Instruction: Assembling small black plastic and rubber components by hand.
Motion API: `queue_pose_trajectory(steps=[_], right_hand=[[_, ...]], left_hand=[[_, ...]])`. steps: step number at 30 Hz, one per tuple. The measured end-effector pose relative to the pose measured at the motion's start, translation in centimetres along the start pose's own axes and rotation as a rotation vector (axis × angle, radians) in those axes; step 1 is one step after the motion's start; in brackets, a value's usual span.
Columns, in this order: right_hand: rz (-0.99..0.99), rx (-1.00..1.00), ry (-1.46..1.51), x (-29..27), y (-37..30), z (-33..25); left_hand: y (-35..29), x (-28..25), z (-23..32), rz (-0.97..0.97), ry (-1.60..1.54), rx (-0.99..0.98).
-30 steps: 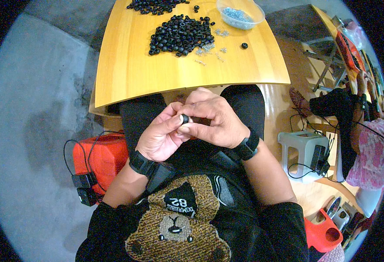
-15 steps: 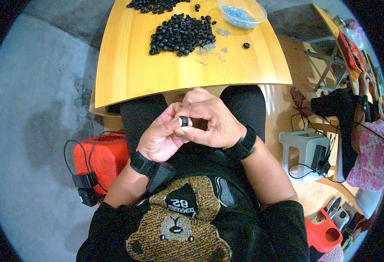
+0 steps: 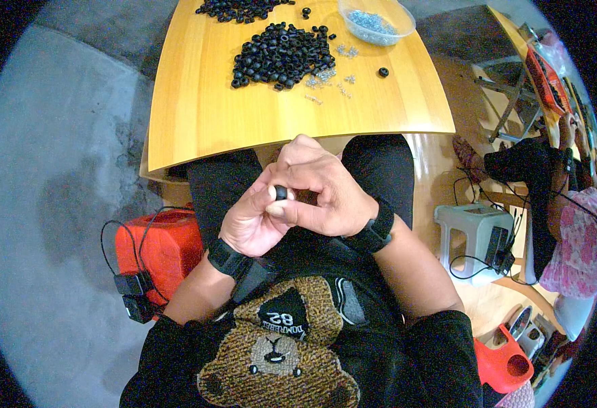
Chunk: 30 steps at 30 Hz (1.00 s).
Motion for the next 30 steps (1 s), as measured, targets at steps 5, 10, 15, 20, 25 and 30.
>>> queue_pose_trajectory(steps=[5, 10, 15, 20, 25, 30], right_hand=[[0.035, 0.050, 0.006, 0.3, -0.6, 1.0], [-0.002, 0.069, -0.016, -0.1, -0.5, 0.8], [-0.048, -0.001, -0.098, -0.5, -0.4, 0.4], [-0.083, -0.009, -0.137, -0.6, -0.3, -0.5], [-0.115, -0.093, -0.168, -0.5, -0.3, -1.2], [-0.078, -0.016, -0.150, -0.3, -0.3, -1.2]], left_hand=[[0.2, -0.3, 0.3, 0.093, 0.068, 0.035], [0.2, -0.3, 0.2, 0.092, 0.071, 0.019], [0.2, -0.5, -0.2, 0.068, 0.007, -0.029], [0.0, -1.2, -0.1, 0.113, 0.099, -0.022], [-0.3, -1.1, -0.5, 0.137, 0.142, -0.062], [-0.3, -0.1, -0.2, 0.116, 0.067, -0.035]])
Point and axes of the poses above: each hand's wrist, its own y-axis towards the middle knuckle, its own x-axis out of the palm, z = x × y, the point moved 7 cm from there along y, towards the middle knuckle, and after that the axes turned 12 degrees about -y, right-handed, at the moved point
